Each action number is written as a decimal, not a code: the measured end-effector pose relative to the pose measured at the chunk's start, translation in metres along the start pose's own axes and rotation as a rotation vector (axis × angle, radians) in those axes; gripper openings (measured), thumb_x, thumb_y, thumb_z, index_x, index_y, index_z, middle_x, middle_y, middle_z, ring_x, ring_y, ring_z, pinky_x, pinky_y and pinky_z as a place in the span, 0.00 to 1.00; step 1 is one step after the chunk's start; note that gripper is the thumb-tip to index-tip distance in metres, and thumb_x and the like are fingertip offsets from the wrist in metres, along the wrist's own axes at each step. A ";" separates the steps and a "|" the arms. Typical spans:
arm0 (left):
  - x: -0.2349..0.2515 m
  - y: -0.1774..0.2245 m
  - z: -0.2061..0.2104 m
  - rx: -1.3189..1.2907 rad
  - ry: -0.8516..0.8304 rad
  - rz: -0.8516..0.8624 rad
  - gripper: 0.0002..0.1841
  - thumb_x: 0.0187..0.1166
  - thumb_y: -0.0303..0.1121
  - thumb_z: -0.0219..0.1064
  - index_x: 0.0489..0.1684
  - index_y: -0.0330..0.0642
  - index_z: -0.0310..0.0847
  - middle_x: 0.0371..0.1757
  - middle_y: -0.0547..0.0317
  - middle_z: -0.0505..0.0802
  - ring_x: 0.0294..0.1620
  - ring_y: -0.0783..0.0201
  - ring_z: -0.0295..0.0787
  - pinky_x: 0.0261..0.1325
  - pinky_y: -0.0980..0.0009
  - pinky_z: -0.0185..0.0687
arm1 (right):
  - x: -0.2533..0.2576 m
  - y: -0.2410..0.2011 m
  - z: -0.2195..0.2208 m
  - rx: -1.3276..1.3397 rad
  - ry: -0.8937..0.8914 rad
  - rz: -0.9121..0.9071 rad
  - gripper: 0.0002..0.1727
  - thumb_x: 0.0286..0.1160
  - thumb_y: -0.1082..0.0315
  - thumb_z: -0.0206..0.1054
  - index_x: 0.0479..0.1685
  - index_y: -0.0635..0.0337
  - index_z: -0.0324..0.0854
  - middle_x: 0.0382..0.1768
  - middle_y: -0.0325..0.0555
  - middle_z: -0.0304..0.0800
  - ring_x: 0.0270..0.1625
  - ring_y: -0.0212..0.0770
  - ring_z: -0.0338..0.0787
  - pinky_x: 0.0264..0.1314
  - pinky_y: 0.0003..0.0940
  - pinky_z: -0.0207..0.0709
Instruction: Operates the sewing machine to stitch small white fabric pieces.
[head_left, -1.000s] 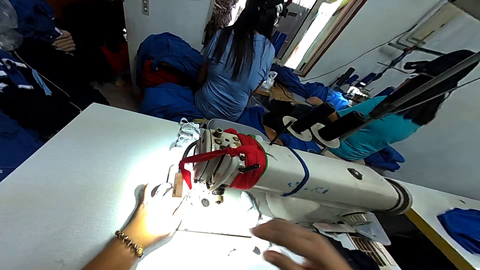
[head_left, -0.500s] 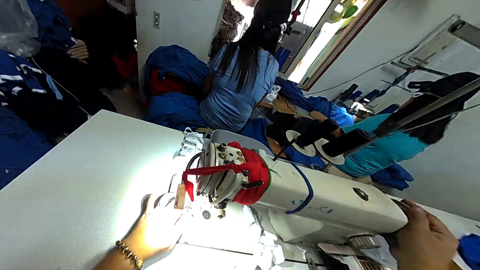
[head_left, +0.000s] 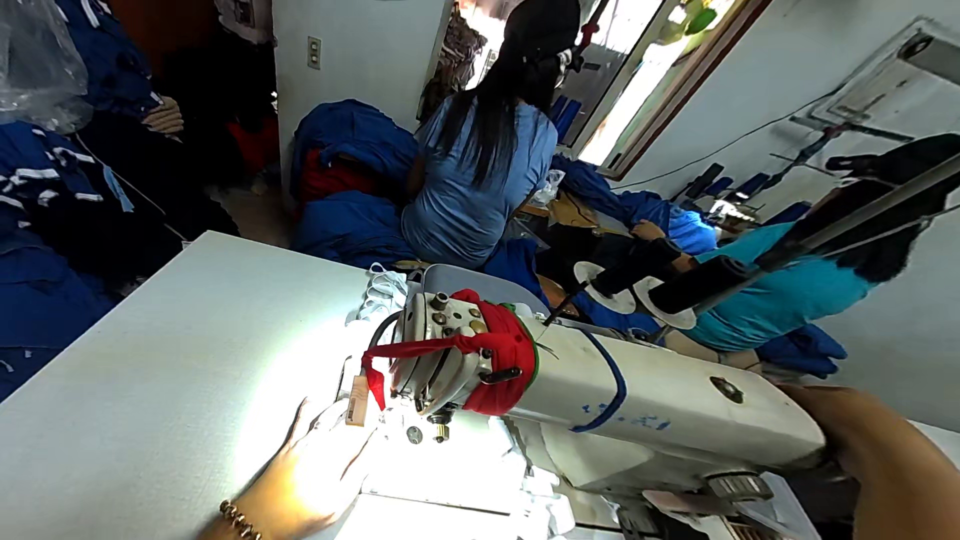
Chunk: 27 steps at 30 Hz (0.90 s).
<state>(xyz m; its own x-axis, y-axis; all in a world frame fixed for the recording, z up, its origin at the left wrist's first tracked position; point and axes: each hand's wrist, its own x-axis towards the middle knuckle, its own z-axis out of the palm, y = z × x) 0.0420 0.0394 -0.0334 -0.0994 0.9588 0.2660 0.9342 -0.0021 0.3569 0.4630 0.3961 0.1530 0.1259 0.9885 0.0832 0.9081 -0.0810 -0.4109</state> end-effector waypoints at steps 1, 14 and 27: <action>-0.002 0.000 0.002 0.015 0.014 0.014 0.27 0.87 0.50 0.44 0.81 0.60 0.77 0.80 0.70 0.83 0.88 0.57 0.67 0.87 0.36 0.48 | -0.004 0.003 0.000 0.054 0.015 -0.011 0.28 0.92 0.54 0.55 0.56 0.79 0.81 0.56 0.80 0.83 0.62 0.72 0.83 0.65 0.74 0.67; -0.012 0.003 0.000 -0.031 0.035 0.053 0.27 0.88 0.49 0.48 0.85 0.62 0.72 0.81 0.70 0.81 0.86 0.60 0.69 0.88 0.38 0.50 | -0.060 0.065 0.074 1.162 0.396 -0.302 0.21 0.94 0.63 0.37 0.73 0.69 0.60 0.56 0.37 0.80 0.55 0.23 0.86 0.62 0.28 0.82; -0.028 0.007 0.007 -0.001 0.022 0.099 0.30 0.86 0.54 0.51 0.87 0.58 0.69 0.87 0.71 0.74 0.88 0.64 0.67 0.86 0.47 0.61 | -0.007 0.053 0.024 0.560 0.150 -0.076 0.34 0.82 0.40 0.60 0.56 0.68 0.83 0.47 0.53 0.89 0.47 0.41 0.88 0.55 0.51 0.81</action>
<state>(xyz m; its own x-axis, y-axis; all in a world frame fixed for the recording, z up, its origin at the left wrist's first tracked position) 0.0537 0.0147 -0.0443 -0.0141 0.9473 0.3199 0.9393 -0.0971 0.3289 0.5006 0.3876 0.1093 0.1610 0.9568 0.2421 0.5727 0.1092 -0.8125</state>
